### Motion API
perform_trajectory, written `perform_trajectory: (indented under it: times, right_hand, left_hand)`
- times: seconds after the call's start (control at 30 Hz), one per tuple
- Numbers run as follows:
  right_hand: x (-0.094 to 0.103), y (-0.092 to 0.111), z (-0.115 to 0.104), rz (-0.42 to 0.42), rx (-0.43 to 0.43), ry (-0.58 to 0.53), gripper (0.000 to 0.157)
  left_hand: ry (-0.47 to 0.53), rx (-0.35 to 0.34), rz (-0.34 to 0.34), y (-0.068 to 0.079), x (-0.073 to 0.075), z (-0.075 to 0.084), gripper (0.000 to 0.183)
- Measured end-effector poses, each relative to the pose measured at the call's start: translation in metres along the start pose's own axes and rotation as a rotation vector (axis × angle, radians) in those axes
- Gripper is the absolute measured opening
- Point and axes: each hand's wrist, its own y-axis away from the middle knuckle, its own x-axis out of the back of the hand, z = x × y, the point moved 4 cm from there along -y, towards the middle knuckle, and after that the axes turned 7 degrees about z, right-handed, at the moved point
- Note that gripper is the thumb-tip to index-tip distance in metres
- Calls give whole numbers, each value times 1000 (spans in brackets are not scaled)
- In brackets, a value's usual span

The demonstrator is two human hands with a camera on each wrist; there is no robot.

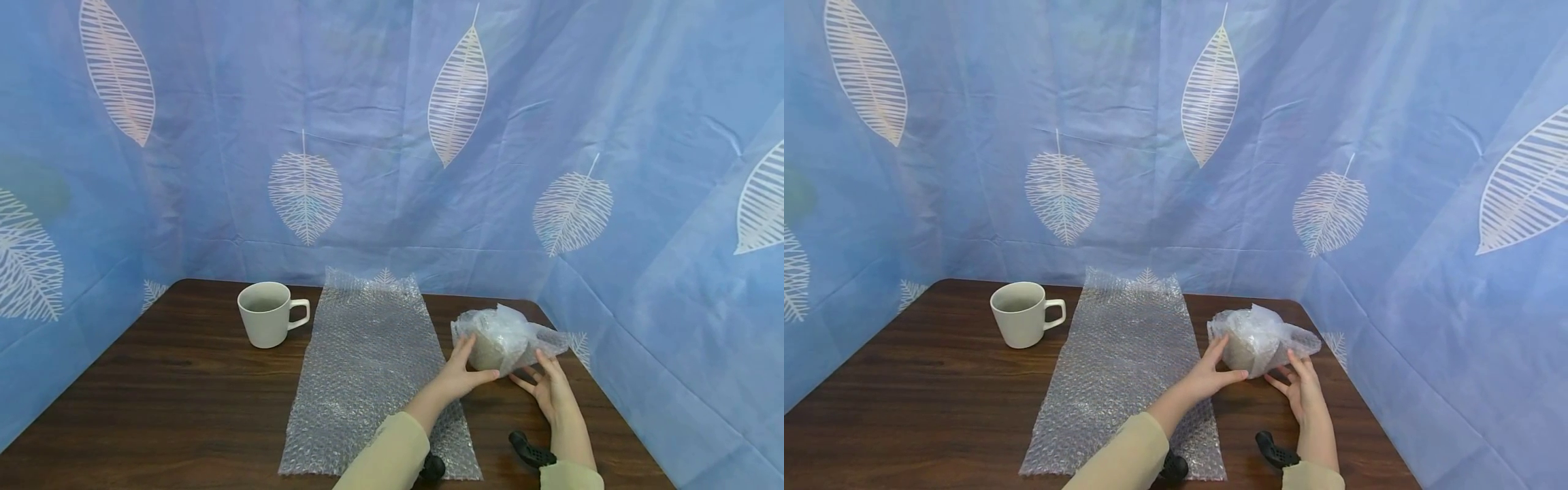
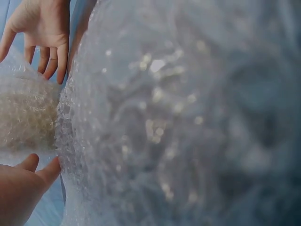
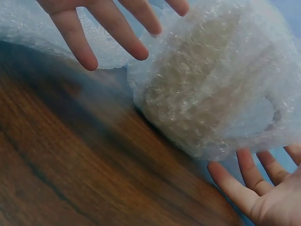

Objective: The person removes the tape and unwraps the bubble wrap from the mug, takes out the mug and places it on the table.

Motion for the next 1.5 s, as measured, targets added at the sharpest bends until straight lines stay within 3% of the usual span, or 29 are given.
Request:
perform_trajectory:
  times: [0.1,0.27,0.5,0.7,0.8,1.03,1.5]
  right_hand:
    - [1,1,1,0,6,6,86]
    - [5,1,3,3,40,-3,66]
    - [2,5,1,-43,76,-66,79]
    - [-6,6,-3,-52,108,-148,45]
    - [-11,5,-5,-62,131,-178,39]
    - [-19,4,-10,-99,184,-203,34]
    - [-44,9,-21,-98,173,-200,41]
  left_hand:
    - [8,-3,6,1,-1,1,83]
    - [23,-4,21,2,-1,3,82]
    - [71,14,49,3,0,0,83]
    - [109,-42,68,3,4,4,84]
    - [115,-84,84,3,6,10,84]
    - [111,-167,99,3,13,20,84]
    - [109,-212,173,2,29,30,87]
